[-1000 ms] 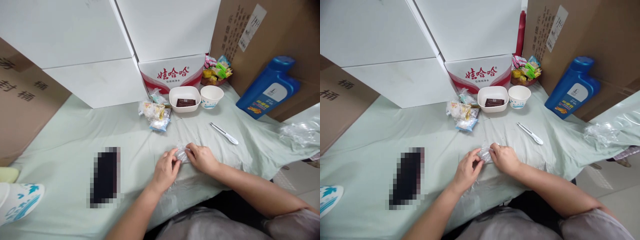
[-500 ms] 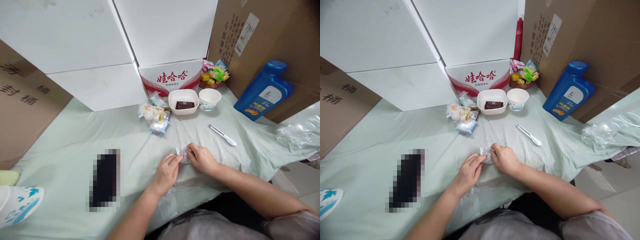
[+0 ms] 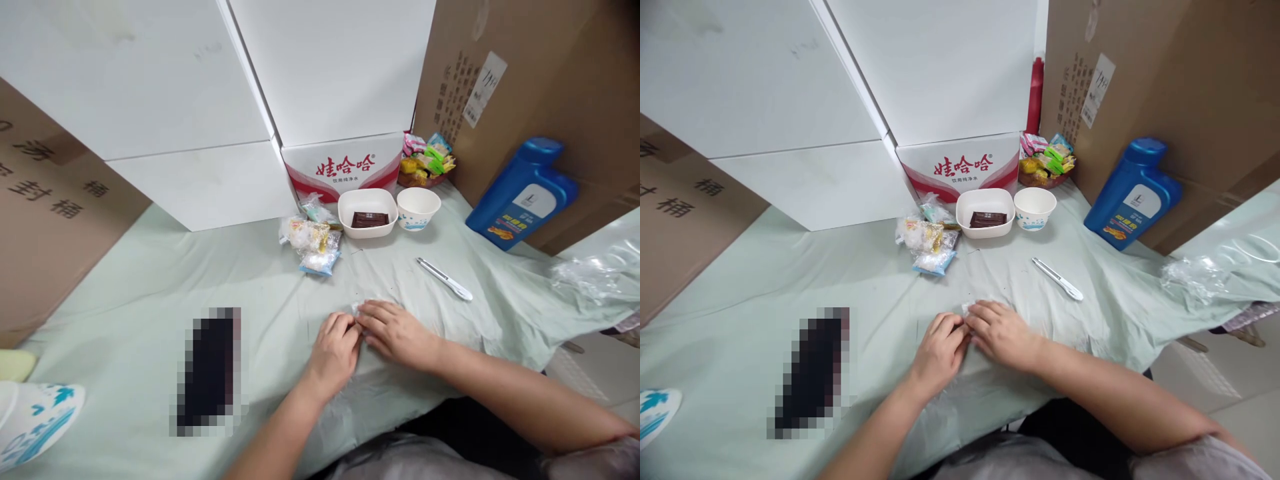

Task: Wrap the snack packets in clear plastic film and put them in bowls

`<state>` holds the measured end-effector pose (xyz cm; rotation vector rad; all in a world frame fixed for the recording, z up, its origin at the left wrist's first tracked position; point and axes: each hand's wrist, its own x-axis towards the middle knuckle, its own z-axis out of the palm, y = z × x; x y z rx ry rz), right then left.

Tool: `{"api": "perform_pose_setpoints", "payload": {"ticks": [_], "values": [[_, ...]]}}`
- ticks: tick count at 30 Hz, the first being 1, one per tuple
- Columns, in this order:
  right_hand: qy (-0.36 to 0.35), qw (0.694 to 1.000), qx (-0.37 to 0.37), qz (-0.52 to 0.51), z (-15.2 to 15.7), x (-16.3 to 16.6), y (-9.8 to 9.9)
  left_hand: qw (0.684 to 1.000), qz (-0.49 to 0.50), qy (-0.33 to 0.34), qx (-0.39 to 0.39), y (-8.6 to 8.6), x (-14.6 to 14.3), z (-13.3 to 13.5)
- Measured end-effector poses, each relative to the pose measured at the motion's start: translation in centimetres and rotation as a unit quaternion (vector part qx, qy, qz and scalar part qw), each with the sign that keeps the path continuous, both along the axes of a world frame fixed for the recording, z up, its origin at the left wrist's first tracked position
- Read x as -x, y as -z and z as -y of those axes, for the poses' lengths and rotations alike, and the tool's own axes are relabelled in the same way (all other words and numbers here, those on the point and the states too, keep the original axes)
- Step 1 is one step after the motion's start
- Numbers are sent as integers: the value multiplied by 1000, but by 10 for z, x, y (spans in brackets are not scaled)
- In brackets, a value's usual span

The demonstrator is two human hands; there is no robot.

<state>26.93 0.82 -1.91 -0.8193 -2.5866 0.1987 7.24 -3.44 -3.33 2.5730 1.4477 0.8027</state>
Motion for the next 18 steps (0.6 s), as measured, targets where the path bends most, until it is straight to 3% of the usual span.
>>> {"api": "perform_pose_setpoints", "payload": {"ticks": [6,14,18], "values": [[-1,999,10,44,4,3,19,998,-23,-15,-64,-3,6,9],[-2,999,7,34,0,6,19,998,55,-22,-33,-3,7,8],[-43,999,18,22,-12,-2,10,998,62,-26,-16,-2,6,8]]}}
